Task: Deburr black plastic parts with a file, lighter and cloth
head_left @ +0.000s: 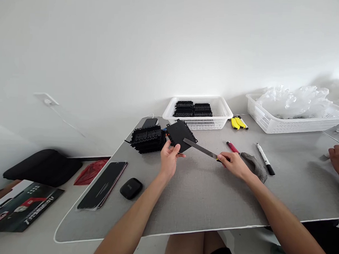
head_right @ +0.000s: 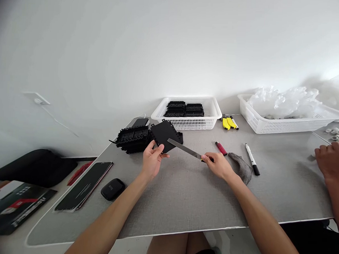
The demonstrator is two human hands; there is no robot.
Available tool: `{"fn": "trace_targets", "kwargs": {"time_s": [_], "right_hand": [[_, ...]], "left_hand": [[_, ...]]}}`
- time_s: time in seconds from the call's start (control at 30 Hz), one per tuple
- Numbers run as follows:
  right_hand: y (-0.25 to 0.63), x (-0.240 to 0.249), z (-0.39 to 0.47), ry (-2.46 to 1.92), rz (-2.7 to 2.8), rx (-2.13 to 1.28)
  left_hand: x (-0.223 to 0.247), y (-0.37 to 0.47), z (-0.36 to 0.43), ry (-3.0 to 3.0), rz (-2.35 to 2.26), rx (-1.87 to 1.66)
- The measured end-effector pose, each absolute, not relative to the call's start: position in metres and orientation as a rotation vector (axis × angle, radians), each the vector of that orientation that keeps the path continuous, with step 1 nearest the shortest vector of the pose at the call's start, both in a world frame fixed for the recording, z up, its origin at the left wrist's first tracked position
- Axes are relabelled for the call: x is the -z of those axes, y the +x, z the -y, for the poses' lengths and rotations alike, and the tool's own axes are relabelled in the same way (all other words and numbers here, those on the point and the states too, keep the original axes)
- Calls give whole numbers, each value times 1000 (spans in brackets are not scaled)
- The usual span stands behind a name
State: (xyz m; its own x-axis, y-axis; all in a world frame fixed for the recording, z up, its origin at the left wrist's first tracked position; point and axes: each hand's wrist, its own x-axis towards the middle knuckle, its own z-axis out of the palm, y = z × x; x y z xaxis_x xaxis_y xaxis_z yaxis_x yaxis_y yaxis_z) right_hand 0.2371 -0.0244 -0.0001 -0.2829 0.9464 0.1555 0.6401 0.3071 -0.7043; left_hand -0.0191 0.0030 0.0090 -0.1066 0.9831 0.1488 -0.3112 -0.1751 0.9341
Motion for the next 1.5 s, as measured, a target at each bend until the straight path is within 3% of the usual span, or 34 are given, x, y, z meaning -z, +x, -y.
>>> {"fn": "trace_targets", "kwargs": {"time_s": [0.77, 1.5], "right_hand": [[235, -1, 25, -1350, 1824, -838], [240, -3, 24, -1422, 1885, -709]], "left_hand": [[-10, -14, 4, 1201, -987, -1283], [-8, -18, -2, 1117, -995, -1396]]}}
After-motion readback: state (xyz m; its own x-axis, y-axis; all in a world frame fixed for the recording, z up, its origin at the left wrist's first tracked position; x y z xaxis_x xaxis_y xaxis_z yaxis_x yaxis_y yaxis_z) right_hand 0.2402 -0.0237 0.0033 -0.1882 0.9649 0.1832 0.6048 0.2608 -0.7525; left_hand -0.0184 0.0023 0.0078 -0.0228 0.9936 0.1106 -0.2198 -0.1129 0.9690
